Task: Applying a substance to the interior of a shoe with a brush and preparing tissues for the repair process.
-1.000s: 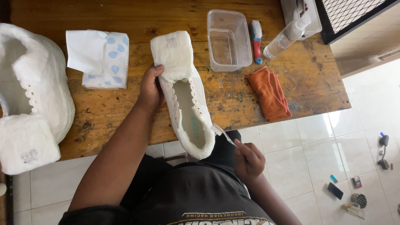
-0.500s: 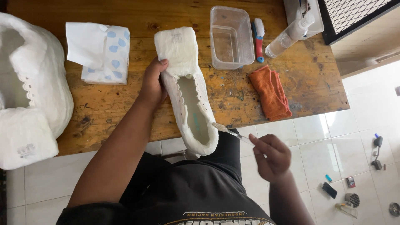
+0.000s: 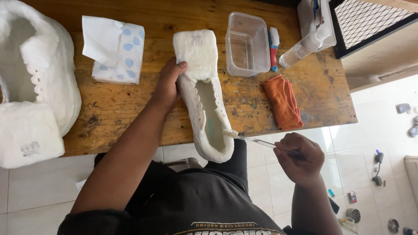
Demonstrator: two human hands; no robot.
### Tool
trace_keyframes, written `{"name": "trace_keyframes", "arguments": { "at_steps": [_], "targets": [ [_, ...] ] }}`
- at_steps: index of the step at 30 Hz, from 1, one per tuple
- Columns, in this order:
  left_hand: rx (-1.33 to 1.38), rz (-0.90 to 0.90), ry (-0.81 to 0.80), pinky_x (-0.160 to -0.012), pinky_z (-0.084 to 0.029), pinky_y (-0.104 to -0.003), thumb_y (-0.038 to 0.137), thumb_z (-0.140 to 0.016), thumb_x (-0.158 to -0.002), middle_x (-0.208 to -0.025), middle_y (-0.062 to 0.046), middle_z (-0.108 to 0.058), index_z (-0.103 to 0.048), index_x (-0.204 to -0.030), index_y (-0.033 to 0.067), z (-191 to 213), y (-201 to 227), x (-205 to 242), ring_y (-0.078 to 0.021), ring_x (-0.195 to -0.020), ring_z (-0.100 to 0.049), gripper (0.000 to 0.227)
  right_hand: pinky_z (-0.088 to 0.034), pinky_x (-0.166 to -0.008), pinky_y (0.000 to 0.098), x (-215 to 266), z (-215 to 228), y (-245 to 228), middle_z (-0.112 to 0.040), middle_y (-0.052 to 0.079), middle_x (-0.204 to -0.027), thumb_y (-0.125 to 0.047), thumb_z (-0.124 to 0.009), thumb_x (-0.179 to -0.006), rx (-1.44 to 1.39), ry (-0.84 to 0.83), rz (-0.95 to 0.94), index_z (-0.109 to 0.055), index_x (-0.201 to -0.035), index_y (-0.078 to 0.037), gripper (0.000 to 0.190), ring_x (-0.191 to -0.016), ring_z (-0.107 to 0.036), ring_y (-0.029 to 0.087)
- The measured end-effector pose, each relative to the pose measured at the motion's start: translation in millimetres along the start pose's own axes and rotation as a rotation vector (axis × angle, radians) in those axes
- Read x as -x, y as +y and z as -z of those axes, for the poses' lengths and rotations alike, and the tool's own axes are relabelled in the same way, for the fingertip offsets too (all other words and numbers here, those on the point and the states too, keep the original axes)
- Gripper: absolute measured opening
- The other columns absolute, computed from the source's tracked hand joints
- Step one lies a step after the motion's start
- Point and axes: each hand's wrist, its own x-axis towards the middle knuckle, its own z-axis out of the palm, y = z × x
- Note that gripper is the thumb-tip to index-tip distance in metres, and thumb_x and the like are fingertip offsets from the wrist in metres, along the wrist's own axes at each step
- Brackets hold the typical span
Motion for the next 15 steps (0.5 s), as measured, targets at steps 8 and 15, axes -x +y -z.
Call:
{"name": "trace_keyframes", "arguments": {
  "at_steps": [8, 15],
  "targets": [
    [0.0, 0.007, -0.003, -0.072, -0.055, -0.035, 0.037, -0.066, -0.092, -0.085, -0.005, -0.058, -0.059, -0.109, 0.0106, 5.4, -6.2, -3.9, -0.0197, -0.083, -0.063, 0.032, -0.029, -0.032, 0.0246, -13.2, -3.3, -0.7, -0.055, 0.006, -0.051, 0.01, -0.069, -0.08, 0.005, -0.046, 0.054, -0.071, -0.082, 0.004, 0.007, -0.033, -0.039, 0.006],
    [-0.017, 0.026, 0.021, -0.069, -0.053, -0.034, 0.039, -0.067, -0.09, -0.084, -0.004, -0.057, -0.059, -0.107, 0.0111, 7.0, -8.4, -4.6, -0.0196, -0.082, -0.062, 0.033, -0.027, -0.033, 0.0226, -17.5, -1.6, -9.3, -0.054, 0.005, -0.048, 0.013, -0.069, -0.075, -0.066, -0.061, -0.022, -0.07, -0.08, 0.005, 0.01, -0.033, -0.038, 0.004]
  ]
}}
